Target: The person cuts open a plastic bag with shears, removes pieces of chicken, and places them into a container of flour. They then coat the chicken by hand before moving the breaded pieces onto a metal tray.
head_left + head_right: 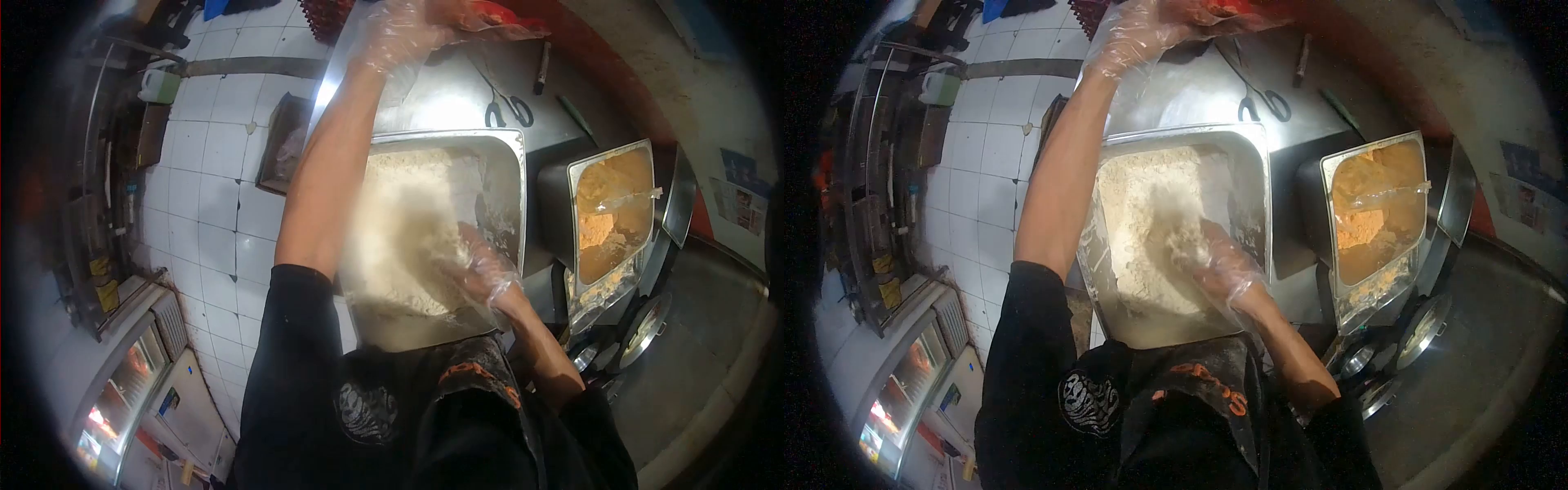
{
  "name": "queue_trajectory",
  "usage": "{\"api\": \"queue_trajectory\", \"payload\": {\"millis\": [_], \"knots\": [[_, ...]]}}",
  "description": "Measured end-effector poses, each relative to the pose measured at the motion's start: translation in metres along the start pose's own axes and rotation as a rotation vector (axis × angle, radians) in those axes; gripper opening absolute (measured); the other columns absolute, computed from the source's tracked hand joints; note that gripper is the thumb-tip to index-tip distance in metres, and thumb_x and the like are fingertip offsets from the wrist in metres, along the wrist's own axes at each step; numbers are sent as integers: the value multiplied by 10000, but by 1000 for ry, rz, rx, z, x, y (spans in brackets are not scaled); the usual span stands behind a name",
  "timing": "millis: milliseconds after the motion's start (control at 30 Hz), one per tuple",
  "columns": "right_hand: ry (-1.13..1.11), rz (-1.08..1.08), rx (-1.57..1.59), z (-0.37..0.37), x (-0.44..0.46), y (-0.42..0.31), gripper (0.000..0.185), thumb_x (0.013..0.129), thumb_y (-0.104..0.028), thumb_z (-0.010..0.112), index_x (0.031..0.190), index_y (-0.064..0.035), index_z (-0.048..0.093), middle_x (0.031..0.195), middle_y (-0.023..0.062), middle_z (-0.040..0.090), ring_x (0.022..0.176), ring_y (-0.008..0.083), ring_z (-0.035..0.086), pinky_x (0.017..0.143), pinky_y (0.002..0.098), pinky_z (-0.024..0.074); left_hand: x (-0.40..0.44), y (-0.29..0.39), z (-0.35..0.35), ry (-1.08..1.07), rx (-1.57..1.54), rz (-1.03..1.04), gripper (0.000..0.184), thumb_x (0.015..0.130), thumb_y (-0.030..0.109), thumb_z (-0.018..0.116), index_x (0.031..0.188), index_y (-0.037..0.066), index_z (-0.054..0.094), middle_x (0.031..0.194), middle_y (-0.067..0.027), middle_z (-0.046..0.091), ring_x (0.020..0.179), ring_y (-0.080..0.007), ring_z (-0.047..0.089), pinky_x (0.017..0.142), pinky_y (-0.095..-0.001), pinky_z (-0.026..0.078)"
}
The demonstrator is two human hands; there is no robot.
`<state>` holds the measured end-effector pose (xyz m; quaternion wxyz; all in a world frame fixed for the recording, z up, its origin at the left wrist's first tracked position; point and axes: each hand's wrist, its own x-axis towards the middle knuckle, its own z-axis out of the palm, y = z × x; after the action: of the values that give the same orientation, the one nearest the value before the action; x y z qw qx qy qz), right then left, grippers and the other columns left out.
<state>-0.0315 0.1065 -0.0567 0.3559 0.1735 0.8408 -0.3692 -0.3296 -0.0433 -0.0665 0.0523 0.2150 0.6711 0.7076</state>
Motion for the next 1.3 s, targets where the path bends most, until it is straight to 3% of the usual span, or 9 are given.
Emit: {"api": "queue_trajectory", "payload": {"millis": [233,500,600,667,767,833,900,1033,1300], "knots": [[-347,-50,-768,29,-19,-10,840,839,-401,666,1474,-34,255,1360,314,375,1233,465,448,973,471,459,-2,5,-2,-34,-17,-1,281,757,-92,697,978,37,581,943,-57,693,943,-153,653,858,-299,510],[-288,-58,-122,15,3,-1,741,874,-354,633,1430,40,344,969,258,659,875,348,660,818,446,526,-4,9,-2,13,82,32,249,731,-55,740,918,43,608,925,-58,681,885,-147,647,829,-305,510],[-332,-113,-610,-1,41,-19,778,890,-398,614,1427,81,318,1188,294,595,1086,366,603,941,428,482,-4,9,-2,23,117,44,244,724,-41,752,904,42,610,914,-59,677,875,-154,646,814,-309,511],[324,-408,-693,4,55,-25,757,900,-413,594,1428,60,329,1353,277,489,1263,352,486,1072,398,385,-2,7,0,25,76,46,239,723,-35,757,896,41,611,909,-58,675,875,-159,646,809,-310,511],[175,-249,-934,25,66,-34,688,939,-392,537,1431,44,330,1443,246,399,1359,341,377,1141,387,289,-3,3,-2,-5,91,33,265,723,-17,770,923,43,606,905,-58,671,871,-154,647,809,-304,514],[135,-326,-589,28,57,-31,660,948,-356,526,1441,28,314,1451,233,391,1341,321,406,1129,404,320,-1,0,0,107,236,63,285,723,-38,765,934,48,594,899,-49,670,858,-142,648,809,-294,520],[-283,-38,647,19,54,-29,703,924,-333,574,1455,24,282,1456,234,375,1343,317,398,1126,418,330,1,-5,0,50,52,88,287,726,-56,757,933,49,588,900,-43,671,857,-136,649,811,-288,522],[513,-356,-348,37,67,-6,861,869,-319,650,1491,38,173,1444,272,357,1337,369,383,1110,455,338,3,-18,2,-7,-159,116,274,743,-95,735,911,53,578,906,-28,672,862,-129,653,810,-281,526],[348,-452,116,36,82,-17,774,873,-218,624,1498,-13,217,1493,258,294,1370,358,344,1129,380,300,-2,-6,-1,-24,-195,57,284,736,-113,718,924,51,582,891,-43,681,871,-131,659,813,-288,529]]}}
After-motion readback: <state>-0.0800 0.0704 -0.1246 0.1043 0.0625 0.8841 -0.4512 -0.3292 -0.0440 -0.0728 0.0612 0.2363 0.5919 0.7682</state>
